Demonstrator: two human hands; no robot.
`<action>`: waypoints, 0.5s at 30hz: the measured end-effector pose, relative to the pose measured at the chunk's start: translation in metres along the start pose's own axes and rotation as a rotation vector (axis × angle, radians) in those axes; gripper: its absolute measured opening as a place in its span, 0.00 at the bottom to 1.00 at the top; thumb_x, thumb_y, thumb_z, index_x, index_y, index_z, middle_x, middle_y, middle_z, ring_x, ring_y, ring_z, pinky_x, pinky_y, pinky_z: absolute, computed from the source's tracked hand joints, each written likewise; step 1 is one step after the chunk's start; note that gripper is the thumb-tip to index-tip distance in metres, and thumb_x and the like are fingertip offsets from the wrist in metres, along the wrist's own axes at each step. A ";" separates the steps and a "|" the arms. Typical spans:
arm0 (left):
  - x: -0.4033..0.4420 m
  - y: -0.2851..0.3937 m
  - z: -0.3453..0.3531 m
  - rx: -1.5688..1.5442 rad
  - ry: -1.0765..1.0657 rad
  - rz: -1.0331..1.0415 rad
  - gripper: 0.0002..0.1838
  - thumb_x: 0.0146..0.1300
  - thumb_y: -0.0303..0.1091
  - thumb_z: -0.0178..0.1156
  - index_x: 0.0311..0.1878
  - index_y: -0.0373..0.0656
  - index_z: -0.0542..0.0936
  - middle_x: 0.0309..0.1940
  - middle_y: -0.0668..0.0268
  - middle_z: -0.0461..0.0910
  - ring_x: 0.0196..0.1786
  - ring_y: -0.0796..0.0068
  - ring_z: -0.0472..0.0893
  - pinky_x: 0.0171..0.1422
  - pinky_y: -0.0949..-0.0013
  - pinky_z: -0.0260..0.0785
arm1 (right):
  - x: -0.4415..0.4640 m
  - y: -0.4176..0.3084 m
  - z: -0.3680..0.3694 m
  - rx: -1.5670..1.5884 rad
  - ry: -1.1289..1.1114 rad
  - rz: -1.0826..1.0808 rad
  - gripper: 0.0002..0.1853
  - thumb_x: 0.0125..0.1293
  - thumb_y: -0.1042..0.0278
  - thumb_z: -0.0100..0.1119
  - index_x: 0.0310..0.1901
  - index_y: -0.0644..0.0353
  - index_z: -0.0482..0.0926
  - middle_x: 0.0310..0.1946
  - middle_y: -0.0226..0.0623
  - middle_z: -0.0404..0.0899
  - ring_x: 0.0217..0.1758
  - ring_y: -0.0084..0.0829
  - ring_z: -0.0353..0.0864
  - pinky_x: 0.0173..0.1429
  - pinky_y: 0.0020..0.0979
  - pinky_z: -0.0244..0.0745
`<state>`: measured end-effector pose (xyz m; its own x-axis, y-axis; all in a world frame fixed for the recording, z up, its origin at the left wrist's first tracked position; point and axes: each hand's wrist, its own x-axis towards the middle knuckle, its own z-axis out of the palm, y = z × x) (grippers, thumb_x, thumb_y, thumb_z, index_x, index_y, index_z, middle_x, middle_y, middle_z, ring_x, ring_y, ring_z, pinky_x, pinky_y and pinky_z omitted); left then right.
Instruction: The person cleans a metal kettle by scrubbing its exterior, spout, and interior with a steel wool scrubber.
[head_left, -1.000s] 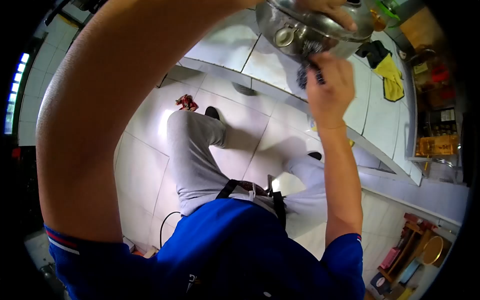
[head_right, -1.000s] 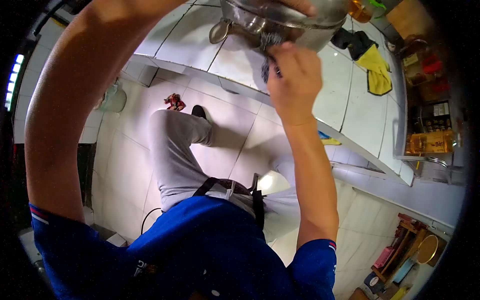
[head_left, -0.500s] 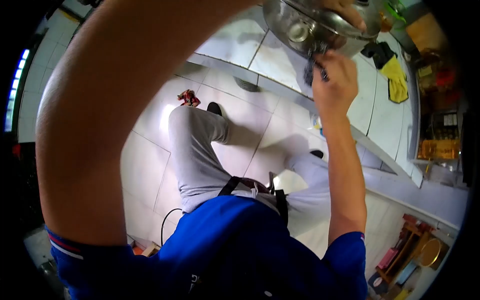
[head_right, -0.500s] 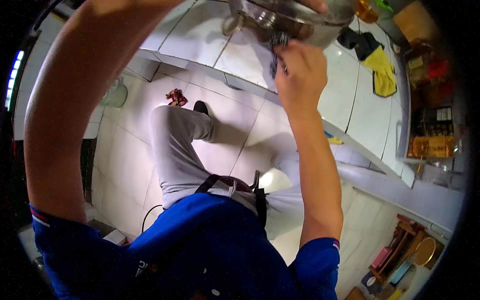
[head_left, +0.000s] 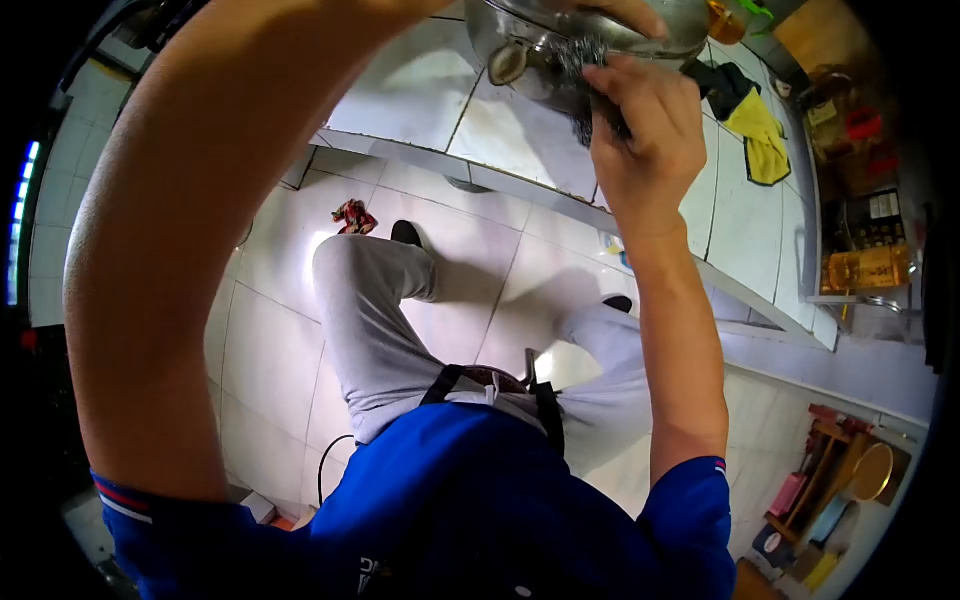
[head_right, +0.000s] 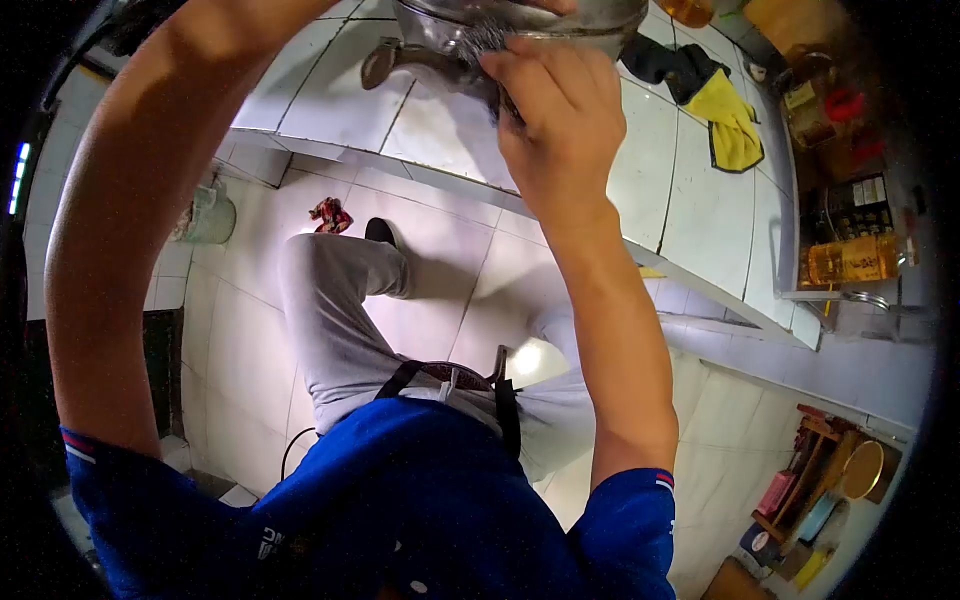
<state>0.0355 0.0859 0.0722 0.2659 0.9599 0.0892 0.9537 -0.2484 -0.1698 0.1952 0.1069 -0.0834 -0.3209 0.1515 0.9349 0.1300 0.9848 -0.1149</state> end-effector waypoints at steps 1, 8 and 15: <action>0.001 0.002 -0.005 0.020 -0.109 -0.040 0.33 0.66 0.66 0.55 0.46 0.39 0.85 0.42 0.45 0.85 0.48 0.43 0.84 0.52 0.51 0.76 | 0.004 0.002 0.001 0.055 0.072 -0.026 0.18 0.39 0.84 0.63 0.34 0.52 0.84 0.39 0.30 0.84 0.44 0.38 0.80 0.49 0.37 0.73; 0.005 0.000 -0.001 0.054 -0.045 -0.059 0.35 0.66 0.67 0.55 0.40 0.37 0.85 0.38 0.46 0.85 0.45 0.42 0.84 0.49 0.49 0.76 | -0.014 -0.001 0.000 0.005 -0.044 0.086 0.17 0.41 0.83 0.65 0.34 0.53 0.85 0.38 0.29 0.84 0.43 0.37 0.79 0.47 0.37 0.73; 0.006 -0.006 0.005 0.022 0.002 -0.065 0.33 0.67 0.64 0.56 0.37 0.37 0.84 0.35 0.44 0.84 0.43 0.40 0.83 0.48 0.47 0.74 | -0.038 0.011 0.007 -0.040 -0.098 0.093 0.16 0.41 0.82 0.68 0.35 0.54 0.86 0.40 0.34 0.83 0.45 0.40 0.80 0.47 0.36 0.75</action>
<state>0.0305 0.0938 0.0687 0.2041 0.9736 0.1025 0.9655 -0.1829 -0.1856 0.2024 0.1121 -0.1224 -0.3958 0.2513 0.8833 0.2004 0.9623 -0.1840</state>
